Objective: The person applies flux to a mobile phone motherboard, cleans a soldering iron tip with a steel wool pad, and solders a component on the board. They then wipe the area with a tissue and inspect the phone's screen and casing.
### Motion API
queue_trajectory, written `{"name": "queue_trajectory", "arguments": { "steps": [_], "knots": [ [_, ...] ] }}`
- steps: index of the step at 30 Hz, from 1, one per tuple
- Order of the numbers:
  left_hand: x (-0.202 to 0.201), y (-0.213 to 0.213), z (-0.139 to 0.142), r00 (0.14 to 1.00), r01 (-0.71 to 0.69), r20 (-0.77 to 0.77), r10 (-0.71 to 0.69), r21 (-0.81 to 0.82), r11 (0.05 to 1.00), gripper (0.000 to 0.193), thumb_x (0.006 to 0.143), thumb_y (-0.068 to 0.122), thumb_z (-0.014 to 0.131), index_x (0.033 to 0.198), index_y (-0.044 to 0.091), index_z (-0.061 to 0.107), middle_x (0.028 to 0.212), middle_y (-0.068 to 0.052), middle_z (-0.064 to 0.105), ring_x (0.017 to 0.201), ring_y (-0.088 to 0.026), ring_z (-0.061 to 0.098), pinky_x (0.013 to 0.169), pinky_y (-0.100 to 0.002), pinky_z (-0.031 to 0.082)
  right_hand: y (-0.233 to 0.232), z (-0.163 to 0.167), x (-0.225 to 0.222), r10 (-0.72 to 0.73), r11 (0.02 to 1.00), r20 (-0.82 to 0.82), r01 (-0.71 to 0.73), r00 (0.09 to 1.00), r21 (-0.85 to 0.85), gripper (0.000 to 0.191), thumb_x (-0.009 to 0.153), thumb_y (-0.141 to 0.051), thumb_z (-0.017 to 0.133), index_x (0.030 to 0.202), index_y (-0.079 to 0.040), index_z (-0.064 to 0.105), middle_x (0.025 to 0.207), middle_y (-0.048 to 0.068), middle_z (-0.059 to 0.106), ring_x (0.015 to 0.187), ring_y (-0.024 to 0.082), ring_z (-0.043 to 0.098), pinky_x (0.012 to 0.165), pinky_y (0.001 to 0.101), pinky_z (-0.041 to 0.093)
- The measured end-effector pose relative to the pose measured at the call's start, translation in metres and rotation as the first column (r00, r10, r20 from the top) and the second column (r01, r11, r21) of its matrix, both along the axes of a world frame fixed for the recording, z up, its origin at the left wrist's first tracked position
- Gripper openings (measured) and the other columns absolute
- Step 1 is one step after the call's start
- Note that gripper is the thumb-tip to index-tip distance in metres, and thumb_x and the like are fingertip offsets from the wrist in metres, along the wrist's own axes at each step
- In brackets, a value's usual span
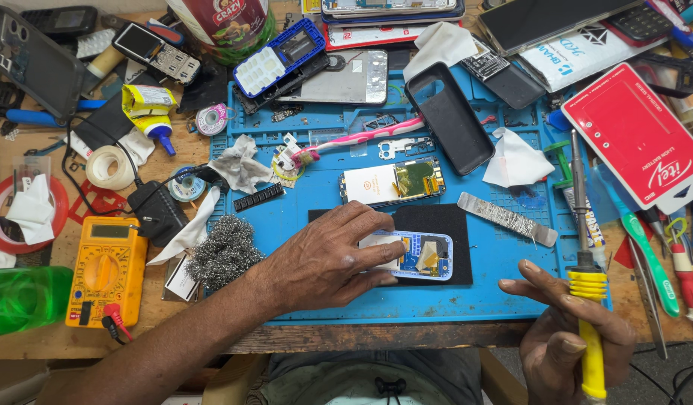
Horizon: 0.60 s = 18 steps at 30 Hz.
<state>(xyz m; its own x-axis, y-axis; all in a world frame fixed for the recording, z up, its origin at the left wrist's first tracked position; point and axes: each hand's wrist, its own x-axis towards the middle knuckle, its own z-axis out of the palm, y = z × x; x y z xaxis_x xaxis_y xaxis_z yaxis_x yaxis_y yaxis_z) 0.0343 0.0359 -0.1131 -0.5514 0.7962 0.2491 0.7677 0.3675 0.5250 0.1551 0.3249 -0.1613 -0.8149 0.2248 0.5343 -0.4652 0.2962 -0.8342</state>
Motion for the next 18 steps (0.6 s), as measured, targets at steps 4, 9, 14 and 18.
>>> {"name": "queue_trajectory", "arguments": {
  "steps": [4,9,14,18],
  "knots": [
    [-0.0005,-0.0018,-0.0017,1.000,0.014,-0.004,-0.014,-0.015,1.000,0.047,0.088,0.034,0.078,0.128,0.012,0.066,0.126,-0.019,0.061,0.118,-0.032,0.059,0.096,-0.046,0.054,-0.0011,-0.0001,-0.0003,-0.005,1.000,0.003,0.005,1.000,-0.013,0.043,0.114,-0.047,0.047,0.134,-0.010,0.038,0.113,0.032,0.068,0.101,0.032,0.075,0.087,0.0436,0.067],
    [-0.0006,-0.0007,-0.0052,1.000,0.009,-0.011,-0.010,-0.010,1.000,0.045,0.089,0.030,0.079,0.128,0.013,0.066,0.126,-0.018,0.061,0.118,-0.031,0.059,0.097,-0.045,0.054,-0.0026,0.0007,-0.0011,0.003,1.000,-0.012,-0.004,1.000,-0.023,0.045,0.114,-0.047,0.048,0.134,-0.007,0.041,0.112,0.032,0.067,0.102,0.033,0.074,0.086,0.0448,0.068],
    [-0.0001,-0.0015,-0.0053,0.999,0.030,-0.044,-0.030,0.004,1.000,0.042,0.088,0.027,0.080,0.124,0.010,0.066,0.126,-0.019,0.061,0.118,-0.031,0.060,0.097,-0.044,0.055,-0.0060,0.0028,0.0006,-0.010,0.999,-0.021,0.009,1.000,-0.037,0.045,0.114,-0.048,0.048,0.134,-0.008,0.042,0.113,0.033,0.067,0.098,0.032,0.075,0.085,0.0444,0.067],
    [0.0018,-0.0022,-0.0053,0.995,0.045,-0.094,-0.045,-0.002,0.999,0.043,0.088,0.026,0.080,0.124,0.008,0.065,0.125,-0.020,0.060,0.116,-0.032,0.060,0.095,-0.044,0.056,-0.0055,0.0037,0.0007,-0.005,0.999,-0.022,0.004,1.000,-0.037,0.046,0.113,-0.047,0.048,0.133,-0.007,0.043,0.113,0.033,0.066,0.099,0.033,0.074,0.085,0.0453,0.066]
  ]
}}
